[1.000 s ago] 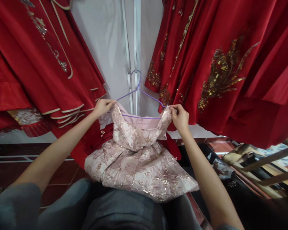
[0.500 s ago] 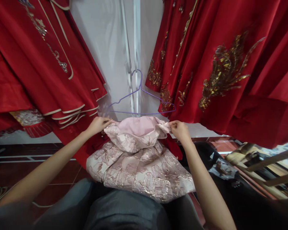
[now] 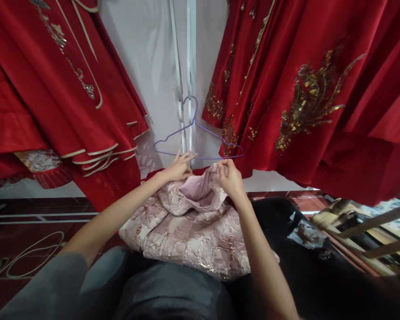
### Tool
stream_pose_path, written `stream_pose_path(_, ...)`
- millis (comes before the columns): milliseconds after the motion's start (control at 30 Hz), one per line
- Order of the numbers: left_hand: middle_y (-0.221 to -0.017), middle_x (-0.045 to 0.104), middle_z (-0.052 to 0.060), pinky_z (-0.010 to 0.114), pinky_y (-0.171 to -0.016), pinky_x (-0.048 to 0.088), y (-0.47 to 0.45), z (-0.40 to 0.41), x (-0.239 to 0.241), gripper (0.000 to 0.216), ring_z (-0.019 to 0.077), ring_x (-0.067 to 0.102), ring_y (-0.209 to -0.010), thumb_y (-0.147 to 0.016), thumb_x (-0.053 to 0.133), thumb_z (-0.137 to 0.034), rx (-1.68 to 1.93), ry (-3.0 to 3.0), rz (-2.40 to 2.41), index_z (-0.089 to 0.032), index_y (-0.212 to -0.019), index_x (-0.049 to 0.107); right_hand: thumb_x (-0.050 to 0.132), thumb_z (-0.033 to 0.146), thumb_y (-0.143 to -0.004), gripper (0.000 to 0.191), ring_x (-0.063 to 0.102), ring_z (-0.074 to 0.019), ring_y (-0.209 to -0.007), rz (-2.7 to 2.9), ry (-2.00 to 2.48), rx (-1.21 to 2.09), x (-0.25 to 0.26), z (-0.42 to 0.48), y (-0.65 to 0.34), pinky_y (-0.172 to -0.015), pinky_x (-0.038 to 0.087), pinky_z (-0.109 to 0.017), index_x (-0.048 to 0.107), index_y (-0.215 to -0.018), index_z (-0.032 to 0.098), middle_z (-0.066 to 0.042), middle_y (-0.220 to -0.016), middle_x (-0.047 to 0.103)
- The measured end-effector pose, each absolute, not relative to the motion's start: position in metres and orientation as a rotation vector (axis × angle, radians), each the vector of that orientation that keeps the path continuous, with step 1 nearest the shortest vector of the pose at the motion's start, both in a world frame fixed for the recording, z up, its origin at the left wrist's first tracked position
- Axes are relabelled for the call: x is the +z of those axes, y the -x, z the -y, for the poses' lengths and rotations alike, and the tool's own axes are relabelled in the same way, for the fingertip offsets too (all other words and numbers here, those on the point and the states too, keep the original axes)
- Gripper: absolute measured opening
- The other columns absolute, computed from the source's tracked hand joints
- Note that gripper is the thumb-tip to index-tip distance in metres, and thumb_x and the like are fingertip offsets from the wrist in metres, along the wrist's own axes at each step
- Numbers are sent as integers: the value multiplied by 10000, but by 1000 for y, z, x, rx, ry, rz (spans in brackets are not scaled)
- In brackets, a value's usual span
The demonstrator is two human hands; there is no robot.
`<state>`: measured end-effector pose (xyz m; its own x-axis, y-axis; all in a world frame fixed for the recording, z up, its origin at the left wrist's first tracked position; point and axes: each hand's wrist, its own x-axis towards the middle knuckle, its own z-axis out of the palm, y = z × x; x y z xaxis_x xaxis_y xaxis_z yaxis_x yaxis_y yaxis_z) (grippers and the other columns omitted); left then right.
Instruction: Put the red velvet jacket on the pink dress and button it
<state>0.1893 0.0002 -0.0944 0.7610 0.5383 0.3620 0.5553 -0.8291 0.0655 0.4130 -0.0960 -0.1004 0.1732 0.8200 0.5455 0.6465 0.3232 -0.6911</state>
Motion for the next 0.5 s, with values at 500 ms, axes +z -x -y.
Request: stream_pose_path(500,-1305,512,63,521,-1093,148,-168,34,-91,293,281,424,-1251,-832,585,-524,-771,3039,962,-293,-825,765,490,423,-800,307,638,-257,-721,1039,1492,35,-126,75,-525,-711,516,-456,603,-908,158,-102,-782,660)
